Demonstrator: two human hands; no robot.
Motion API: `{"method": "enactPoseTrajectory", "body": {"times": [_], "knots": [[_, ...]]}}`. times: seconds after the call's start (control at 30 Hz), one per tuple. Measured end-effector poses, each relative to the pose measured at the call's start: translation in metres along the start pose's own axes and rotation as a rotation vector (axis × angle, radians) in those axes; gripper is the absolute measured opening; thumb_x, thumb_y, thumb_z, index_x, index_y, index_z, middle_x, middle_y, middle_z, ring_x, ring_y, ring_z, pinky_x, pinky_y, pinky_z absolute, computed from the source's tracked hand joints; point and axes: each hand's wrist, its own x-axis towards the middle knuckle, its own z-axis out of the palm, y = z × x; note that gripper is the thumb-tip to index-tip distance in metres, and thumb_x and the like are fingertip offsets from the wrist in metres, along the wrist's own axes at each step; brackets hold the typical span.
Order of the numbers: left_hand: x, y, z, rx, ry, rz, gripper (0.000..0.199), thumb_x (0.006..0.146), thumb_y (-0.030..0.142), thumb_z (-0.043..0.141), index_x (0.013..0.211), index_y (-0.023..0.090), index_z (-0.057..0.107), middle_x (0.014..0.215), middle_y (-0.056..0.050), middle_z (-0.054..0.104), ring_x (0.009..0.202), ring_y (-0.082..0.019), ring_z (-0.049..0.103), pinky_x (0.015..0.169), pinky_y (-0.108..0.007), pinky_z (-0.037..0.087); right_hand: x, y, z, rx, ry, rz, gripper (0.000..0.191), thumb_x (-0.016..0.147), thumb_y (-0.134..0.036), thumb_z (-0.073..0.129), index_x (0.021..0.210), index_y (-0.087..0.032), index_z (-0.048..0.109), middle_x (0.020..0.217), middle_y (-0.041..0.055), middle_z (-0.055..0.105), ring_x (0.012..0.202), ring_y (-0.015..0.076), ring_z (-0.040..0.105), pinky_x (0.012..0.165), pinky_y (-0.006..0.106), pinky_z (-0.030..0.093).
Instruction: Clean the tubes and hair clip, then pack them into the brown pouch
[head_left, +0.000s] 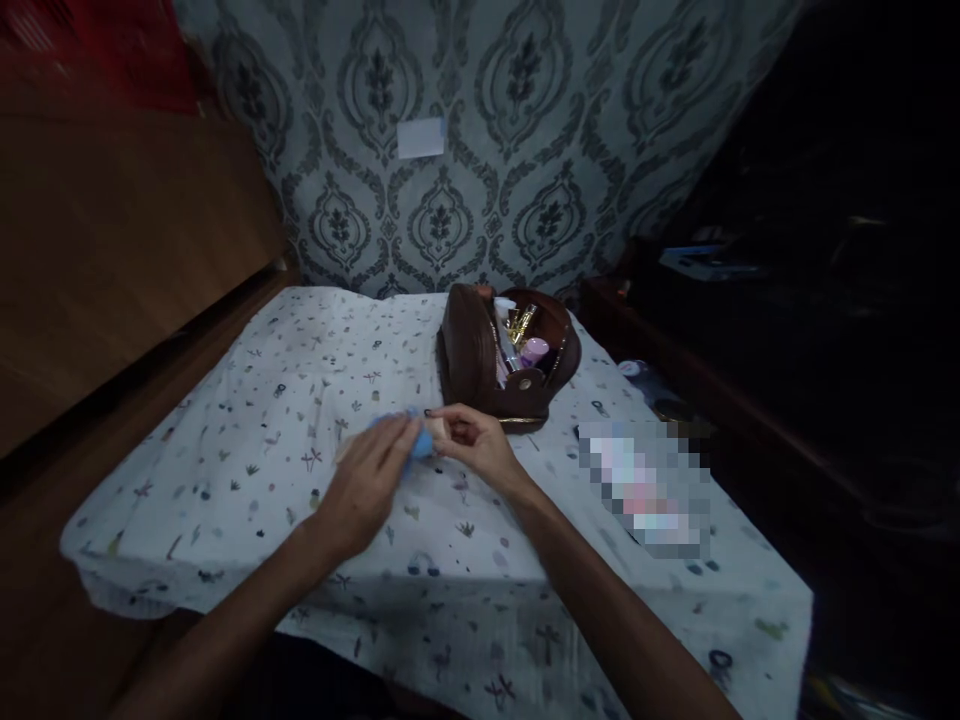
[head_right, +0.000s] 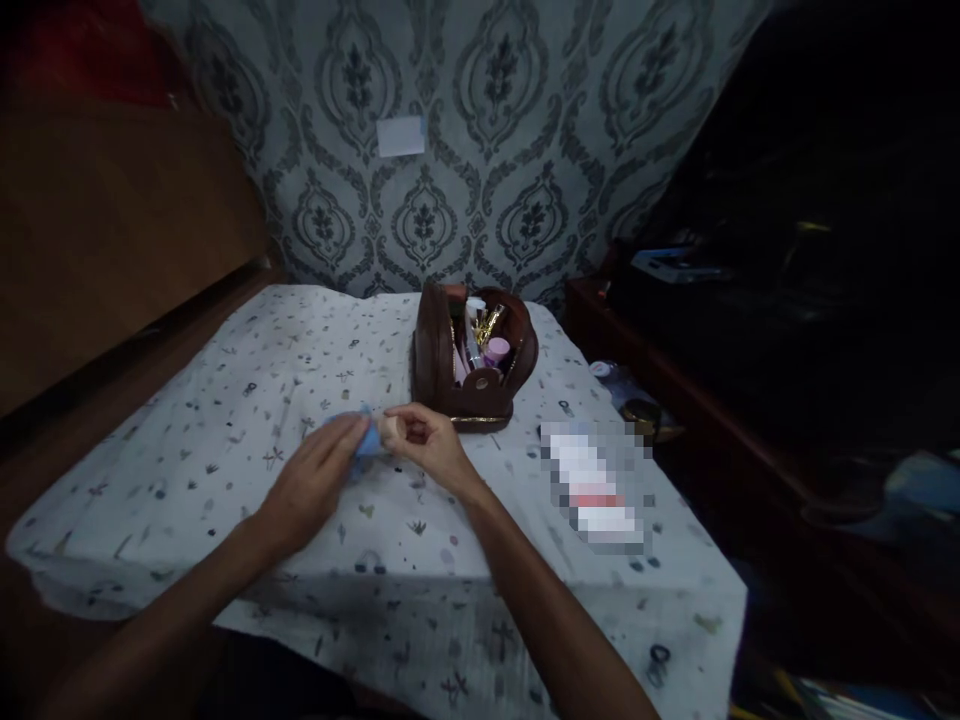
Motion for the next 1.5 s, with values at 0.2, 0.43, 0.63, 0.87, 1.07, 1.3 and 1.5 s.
{"method": "enactPoseTrajectory", "body": {"times": [0.2,0.43,0.63,0.87,1.07,1.3,1.5], "knots": [[0.001,0.01,0.018,0.149,-0.185,-0.016,0.067,0.092,0.002,0.03,0.158,0.013,0.029,0.153,-0.018,0.051,0.145,-0.028,0.044,0.115,-0.049,0.039,0.0,0.004,0.004,0.015,0.018,0.051,0.046,0.059,-0.046,0.091,0.087,-0.021,0.065,0.072,-0.0045,0.065,0.059,0.0127,0.061,0.058,0.027,0.054],[-0.02,-0.048,0.006,0.163,-0.238,-0.179,0.062,0.093,0.006,0.033,0.154,0.015,0.039,0.144,-0.019,0.059,0.136,-0.032,0.054,0.109,-0.052,0.046,-0.003,0.008,0.006,0.002,0.016,0.062,0.048,0.067,-0.058,0.084,0.084,-0.022,0.055,0.066,-0.0053,0.065,0.052,0.0127,0.062,0.05,0.026,0.053],[-0.006,-0.029,0.015,0.098,-0.005,-0.119,0.064,0.095,0.005,0.032,0.157,0.018,0.031,0.142,-0.018,0.061,0.133,-0.029,0.057,0.111,-0.05,0.045,-0.004,0.005,0.007,-0.09,0.065,0.068,0.046,0.078,-0.061,0.072,0.097,-0.02,0.062,0.061,-0.0077,0.056,0.042,0.0103,0.057,0.04,0.021,0.045],[0.0,0.006,0.042,0.06,-0.211,-0.026,0.074,0.09,-0.001,0.028,0.162,0.015,0.017,0.159,-0.018,0.042,0.151,-0.025,0.035,0.119,-0.048,0.037,-0.002,0.014,0.004,-0.12,0.024,0.157,0.043,0.081,-0.064,0.066,0.077,-0.022,0.058,0.045,-0.0069,0.051,0.035,0.0108,0.046,0.034,0.021,0.033],[-0.018,-0.057,0.037,0.065,-0.243,-0.194,0.067,0.091,0.002,0.031,0.157,0.009,0.027,0.152,-0.024,0.049,0.143,-0.029,0.047,0.114,-0.05,0.044,0.0,0.014,0.002,-0.085,0.028,0.256,0.05,0.081,-0.069,0.062,0.069,-0.022,0.05,0.05,-0.0043,0.056,0.036,0.0099,0.048,0.033,0.02,0.032],[-0.016,-0.038,0.033,-0.042,-0.168,-0.171,0.057,0.1,0.012,0.03,0.157,0.015,0.03,0.151,-0.021,0.051,0.141,-0.027,0.049,0.111,-0.049,0.048,-0.005,0.013,0.003,-0.237,-0.037,0.151,0.049,0.07,-0.045,0.08,0.109,-0.02,0.066,0.069,-0.0054,0.059,0.047,0.0088,0.053,0.039,0.019,0.038],[0.001,0.007,0.036,0.029,-0.165,0.038,0.054,0.103,0.022,0.036,0.157,0.017,0.033,0.155,-0.019,0.048,0.146,-0.029,0.043,0.116,-0.05,0.041,-0.007,0.01,0.009,0.067,-0.088,0.289,0.049,0.073,-0.061,0.075,0.097,-0.02,0.065,0.054,-0.0078,0.051,0.038,0.0079,0.045,0.035,0.018,0.03]]}}
